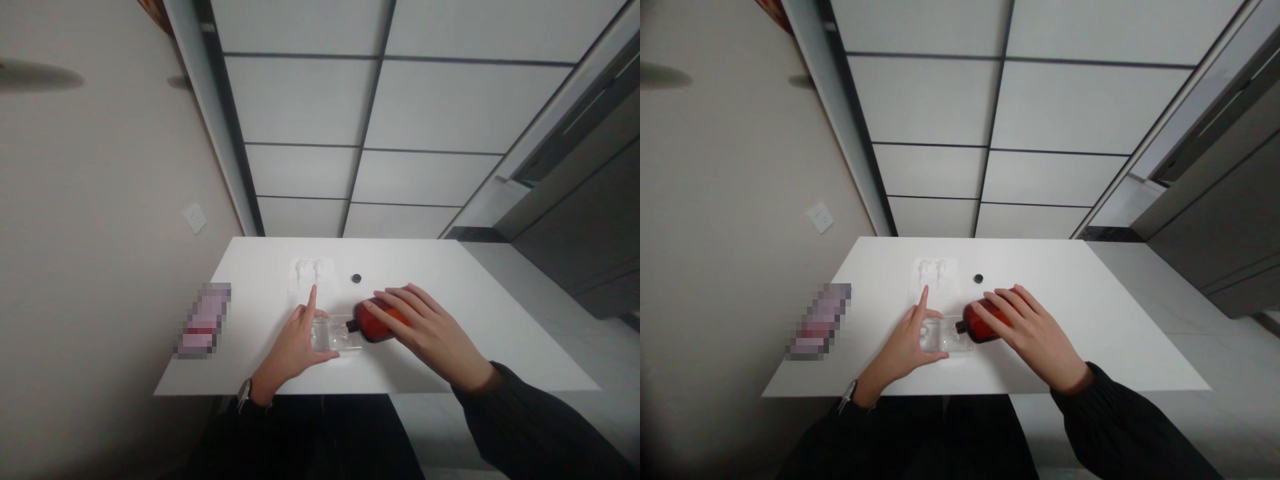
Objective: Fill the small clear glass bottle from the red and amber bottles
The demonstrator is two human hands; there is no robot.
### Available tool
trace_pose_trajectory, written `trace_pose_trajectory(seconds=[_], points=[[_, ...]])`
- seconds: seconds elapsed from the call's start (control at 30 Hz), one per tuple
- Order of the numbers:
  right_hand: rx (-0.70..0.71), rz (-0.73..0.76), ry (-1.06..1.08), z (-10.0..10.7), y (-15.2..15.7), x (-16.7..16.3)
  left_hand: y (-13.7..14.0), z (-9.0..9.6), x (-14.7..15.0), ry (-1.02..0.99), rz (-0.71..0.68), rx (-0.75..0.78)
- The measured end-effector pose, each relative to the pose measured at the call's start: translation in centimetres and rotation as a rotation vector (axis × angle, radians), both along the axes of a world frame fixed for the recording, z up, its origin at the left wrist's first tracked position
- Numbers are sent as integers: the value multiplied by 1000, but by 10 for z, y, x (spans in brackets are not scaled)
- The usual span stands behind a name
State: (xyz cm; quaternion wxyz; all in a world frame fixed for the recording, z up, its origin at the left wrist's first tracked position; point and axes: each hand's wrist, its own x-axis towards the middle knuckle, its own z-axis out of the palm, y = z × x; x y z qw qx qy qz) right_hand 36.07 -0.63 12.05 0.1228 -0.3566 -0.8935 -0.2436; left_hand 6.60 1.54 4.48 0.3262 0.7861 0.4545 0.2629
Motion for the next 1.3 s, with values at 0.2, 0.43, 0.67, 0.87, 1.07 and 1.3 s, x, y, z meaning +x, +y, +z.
trace_pose_trajectory(seconds=[0.2, 0.43, 0.67, 0.87, 1.07, 1.3], points=[[24, 18, -33, 5, 1, -1, 1, -2, 0, -4, 3, 16], [26, 27, -54, 10, 1, -3, 1, 3, 1, 13, -4, -1], [32, 28, -67, 13, 1, -5, 1, 4, 1, 7, -27, 13], [23, 36, -71, 18, 2, -7, 2, 2, 0, -15, -47, 41], [19, 44, -100, 21, 2, -8, 4, -2, -2, -54, -61, 27], [28, 48, -117, 23, 2, -13, 3, -1, -2, -50, -59, 36]])
